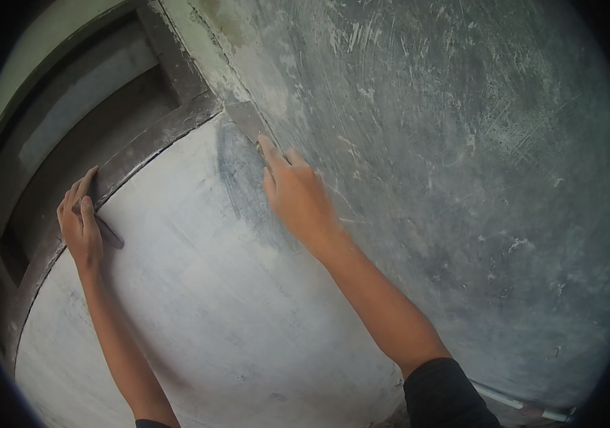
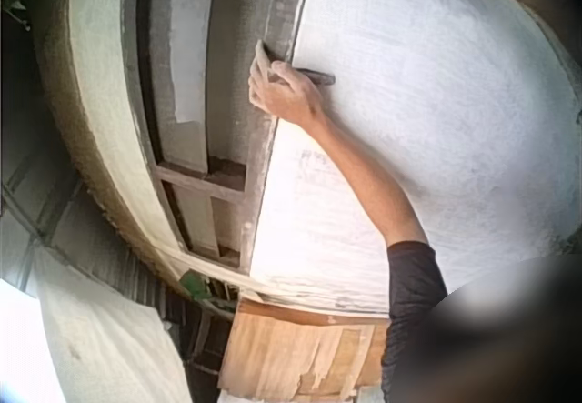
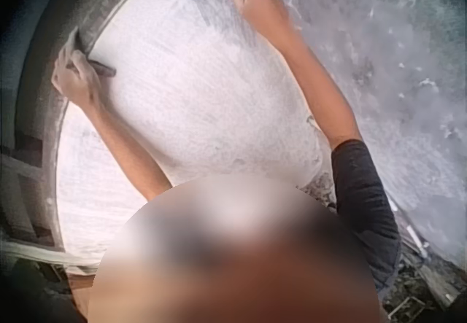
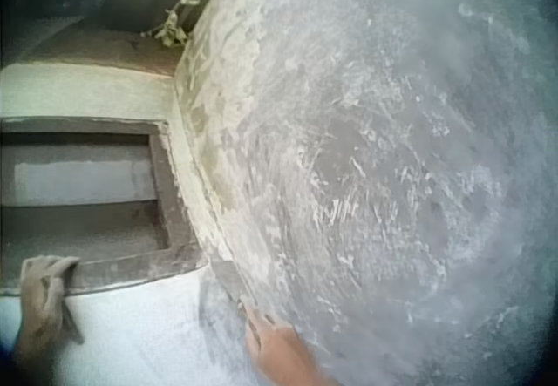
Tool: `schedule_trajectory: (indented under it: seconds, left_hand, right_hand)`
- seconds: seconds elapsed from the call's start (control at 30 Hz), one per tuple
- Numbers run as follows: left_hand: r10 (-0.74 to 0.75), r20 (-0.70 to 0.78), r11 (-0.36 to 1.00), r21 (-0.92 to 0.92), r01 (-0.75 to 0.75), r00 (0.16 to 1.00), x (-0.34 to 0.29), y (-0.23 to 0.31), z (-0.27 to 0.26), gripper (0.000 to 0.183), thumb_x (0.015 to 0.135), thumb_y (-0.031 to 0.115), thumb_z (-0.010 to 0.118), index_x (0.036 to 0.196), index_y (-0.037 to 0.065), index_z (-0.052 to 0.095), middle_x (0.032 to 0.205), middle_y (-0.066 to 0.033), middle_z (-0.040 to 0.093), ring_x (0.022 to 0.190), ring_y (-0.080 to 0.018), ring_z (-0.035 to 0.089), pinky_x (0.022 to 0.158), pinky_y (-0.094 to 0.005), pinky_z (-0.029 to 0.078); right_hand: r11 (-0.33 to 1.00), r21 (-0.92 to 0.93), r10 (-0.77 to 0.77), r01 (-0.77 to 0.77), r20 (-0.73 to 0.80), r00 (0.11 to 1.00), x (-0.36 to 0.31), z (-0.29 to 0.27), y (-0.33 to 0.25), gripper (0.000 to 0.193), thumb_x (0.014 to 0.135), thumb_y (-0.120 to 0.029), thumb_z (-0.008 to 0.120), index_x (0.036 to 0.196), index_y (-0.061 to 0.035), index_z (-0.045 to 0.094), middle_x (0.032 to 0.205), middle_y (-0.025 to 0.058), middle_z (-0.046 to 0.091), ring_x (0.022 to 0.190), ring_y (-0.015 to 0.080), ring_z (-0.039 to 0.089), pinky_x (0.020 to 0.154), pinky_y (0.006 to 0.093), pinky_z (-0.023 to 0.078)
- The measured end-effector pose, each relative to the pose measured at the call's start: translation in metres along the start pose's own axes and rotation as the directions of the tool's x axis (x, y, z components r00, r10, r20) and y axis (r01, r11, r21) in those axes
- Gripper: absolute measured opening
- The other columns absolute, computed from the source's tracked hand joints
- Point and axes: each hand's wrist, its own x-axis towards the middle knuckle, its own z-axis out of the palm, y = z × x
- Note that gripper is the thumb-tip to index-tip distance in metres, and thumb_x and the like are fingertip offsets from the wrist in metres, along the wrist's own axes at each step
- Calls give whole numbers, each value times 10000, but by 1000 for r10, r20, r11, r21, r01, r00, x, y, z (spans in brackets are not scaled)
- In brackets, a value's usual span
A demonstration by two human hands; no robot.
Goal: Smoothing the surface and preparing the corners of a concrete wall using a brick and a scraper spatula.
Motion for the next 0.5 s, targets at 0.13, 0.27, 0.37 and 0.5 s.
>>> schedule_trajectory:
  seconds: [0.13, 0.27, 0.37, 0.5]
  left_hand:
    - [-14, 4, 1000, -1, 14, 1000, -1, 2, -6, 551, 1037, 452, 320, 1303, 147, 694, 1255, -106, 675, 1224, -298, 551, 1185, -438, 291]
    - [-11, 12, 1000, -14, 11, 1000, -4, 1, 7, 552, 1032, 451, 324, 1308, 147, 692, 1262, -103, 674, 1233, -303, 540, 1184, -443, 292]
    - [-27, 7, 1000, 11, 27, 1000, -3, 2, -5, 550, 1031, 448, 325, 1310, 147, 690, 1265, -100, 673, 1233, -310, 535, 1181, -442, 296]
    - [-16, 12, 1000, -4, 16, 1000, -1, 6, 1, 542, 1027, 441, 333, 1310, 148, 691, 1267, -100, 673, 1230, -316, 535, 1174, -446, 306]
  right_hand:
    - [1000, 0, 10, -10, 18, 1000, -12, 4, 1, 574, 961, -66, 602, 1518, -128, 479, 885, 159, 598, 732, 274, 604, 706, 406, 509]
    - [999, 33, -10, 10, -3, 1000, 6, -1, 13, 572, 965, -75, 603, 1520, -147, 481, 892, 159, 595, 728, 269, 602, 709, 394, 509]
    - [998, -46, -33, 34, 32, 999, -6, 2, 11, 547, 972, -108, 598, 1506, -113, 479, 960, 191, 629, 780, 322, 678, 717, 423, 565]
    - [998, -39, -43, 45, 49, 998, -10, -2, 15, 539, 971, -114, 598, 1498, -114, 487, 975, 195, 634, 802, 325, 684, 733, 428, 565]
